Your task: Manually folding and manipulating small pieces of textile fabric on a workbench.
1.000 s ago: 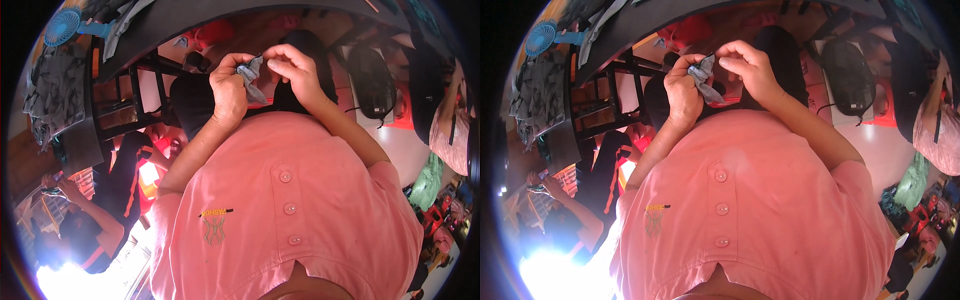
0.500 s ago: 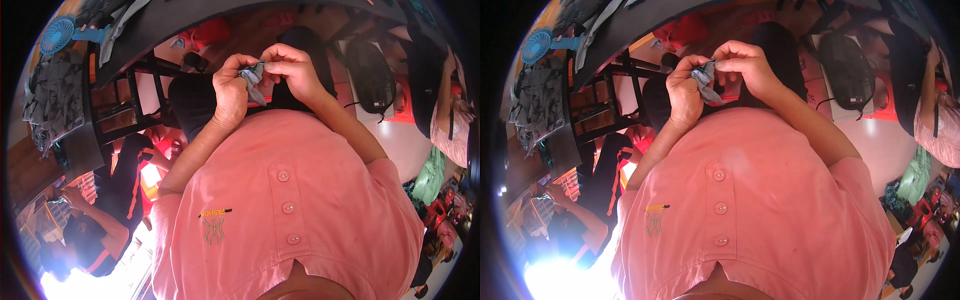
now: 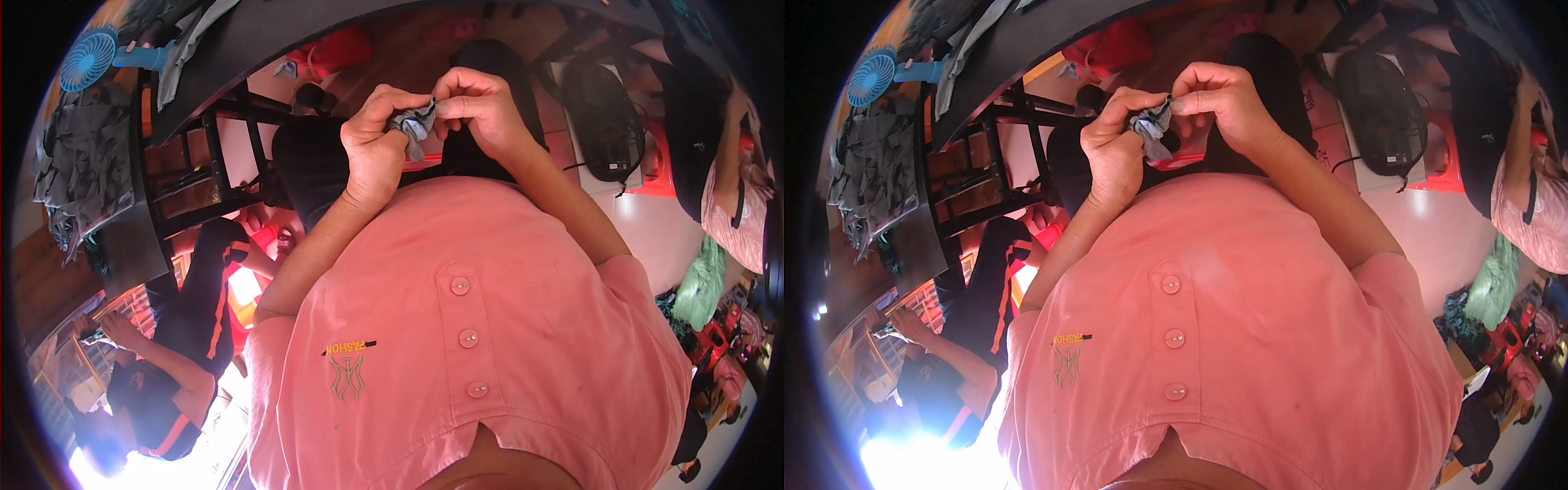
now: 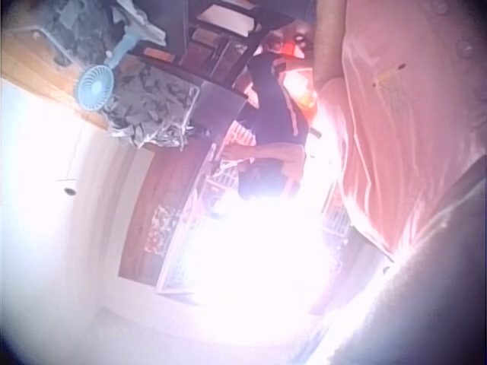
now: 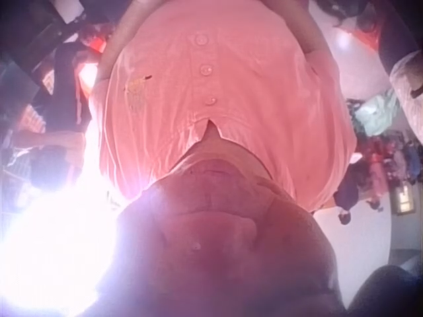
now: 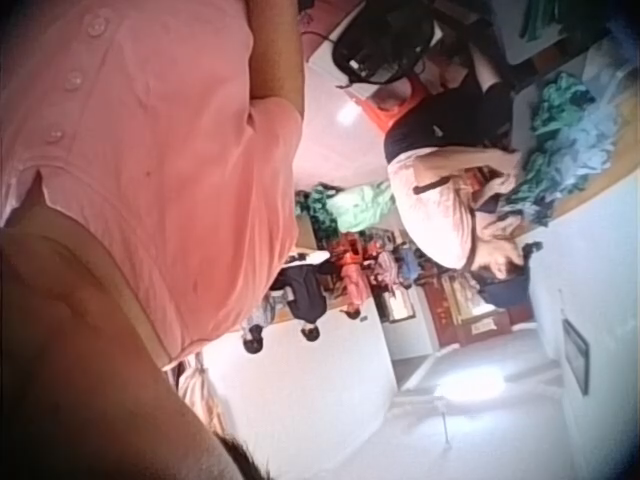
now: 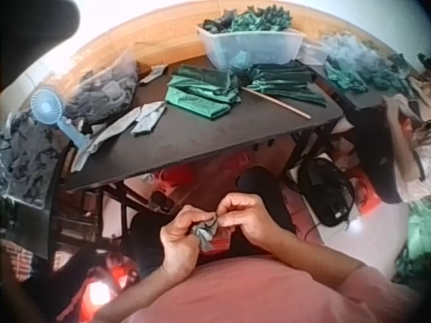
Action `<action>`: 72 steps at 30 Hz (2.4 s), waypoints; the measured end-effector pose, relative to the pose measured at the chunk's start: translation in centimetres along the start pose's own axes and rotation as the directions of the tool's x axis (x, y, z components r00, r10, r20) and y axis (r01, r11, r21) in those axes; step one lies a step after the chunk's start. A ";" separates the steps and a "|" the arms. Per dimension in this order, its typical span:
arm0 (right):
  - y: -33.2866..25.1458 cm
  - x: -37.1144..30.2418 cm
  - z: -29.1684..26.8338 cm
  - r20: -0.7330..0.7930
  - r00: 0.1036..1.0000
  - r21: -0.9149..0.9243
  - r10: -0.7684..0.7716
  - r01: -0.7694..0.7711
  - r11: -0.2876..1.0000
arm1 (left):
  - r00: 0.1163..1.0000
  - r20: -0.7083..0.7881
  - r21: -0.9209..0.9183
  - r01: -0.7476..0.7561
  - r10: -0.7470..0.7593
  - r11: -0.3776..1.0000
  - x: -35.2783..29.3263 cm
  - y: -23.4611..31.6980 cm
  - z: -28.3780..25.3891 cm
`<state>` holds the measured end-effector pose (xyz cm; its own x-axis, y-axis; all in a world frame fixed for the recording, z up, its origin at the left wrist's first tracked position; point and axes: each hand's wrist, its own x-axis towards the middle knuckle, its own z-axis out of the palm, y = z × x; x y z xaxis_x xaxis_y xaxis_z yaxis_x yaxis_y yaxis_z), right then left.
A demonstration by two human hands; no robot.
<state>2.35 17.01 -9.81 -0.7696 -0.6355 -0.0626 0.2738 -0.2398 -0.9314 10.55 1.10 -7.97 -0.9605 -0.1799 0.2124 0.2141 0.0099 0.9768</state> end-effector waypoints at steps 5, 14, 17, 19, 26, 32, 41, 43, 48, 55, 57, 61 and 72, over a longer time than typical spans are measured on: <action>0.3 1.0 -1.1 0.111 0.989 0.078 0.100 -0.109 0.991 | 0.992 0.019 -0.136 0.127 -0.126 0.983 0.3 0.5 0.3; 0.2 2.8 -0.1 0.278 0.918 0.206 0.282 -0.344 0.916 | 0.983 -0.118 -0.260 0.106 -0.140 0.960 0.8 -0.3 0.1; -0.5 2.6 1.3 -0.067 0.984 -0.040 0.166 -0.169 0.985 | 0.945 -0.274 -0.224 0.117 -0.178 0.967 1.9 -1.5 0.1; -0.6 1.7 2.1 0.007 0.963 -0.412 -0.268 0.247 0.877 | 0.896 -0.404 -0.154 0.130 -0.183 0.979 2.3 -2.0 0.0; -0.7 1.8 4.8 0.090 0.840 -0.853 -0.536 0.342 0.394 | 0.875 -0.449 -0.032 0.187 -0.181 0.982 3.1 -2.9 1.3; 0.0 2.1 4.8 0.032 0.919 -0.913 -0.393 0.187 0.363 | 0.815 -0.496 -0.117 0.278 -0.298 0.954 2.8 -4.7 1.6; 2.9 3.7 2.6 0.074 0.884 -0.747 -0.461 0.356 0.562 | 0.797 -0.499 -0.160 0.300 -0.339 0.940 2.8 -4.6 1.1; 1.3 2.7 3.5 0.062 0.912 -0.750 -0.407 0.311 0.584 | 0.790 -0.500 -0.189 0.300 -0.354 0.935 2.7 -4.7 0.8; 3.1 4.2 2.9 -0.013 0.827 -0.780 -0.563 0.344 0.523 | 0.792 -0.477 -0.294 0.264 -0.381 0.918 3.7 -4.5 2.1; 4.3 4.4 1.5 0.034 0.751 -0.732 -0.659 0.468 0.495 | 0.829 -0.308 -0.201 0.424 -0.468 0.883 1.8 -3.4 0.6; 4.2 4.0 1.3 0.090 0.798 -0.730 -0.596 0.460 0.506 | 0.831 -0.236 -0.282 0.437 -0.504 0.854 1.0 -3.1 -0.1; 3.7 3.4 -1.1 0.029 0.926 -0.681 -0.376 0.293 0.671 | 0.674 0.002 -0.219 0.721 -0.739 0.657 0.8 -1.6 -0.3; 1.7 0.9 1.1 -0.239 0.964 -0.286 -0.117 0.046 0.957 | 0.633 0.594 -0.496 0.774 -0.496 0.394 1.1 -1.4 -0.9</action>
<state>2.74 15.25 -11.08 -0.9116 -0.4094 -0.0368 0.0622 -0.0489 -0.9969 9.34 0.04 -9.09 -0.8198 0.4659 -0.3329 -0.5711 -0.6230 0.5345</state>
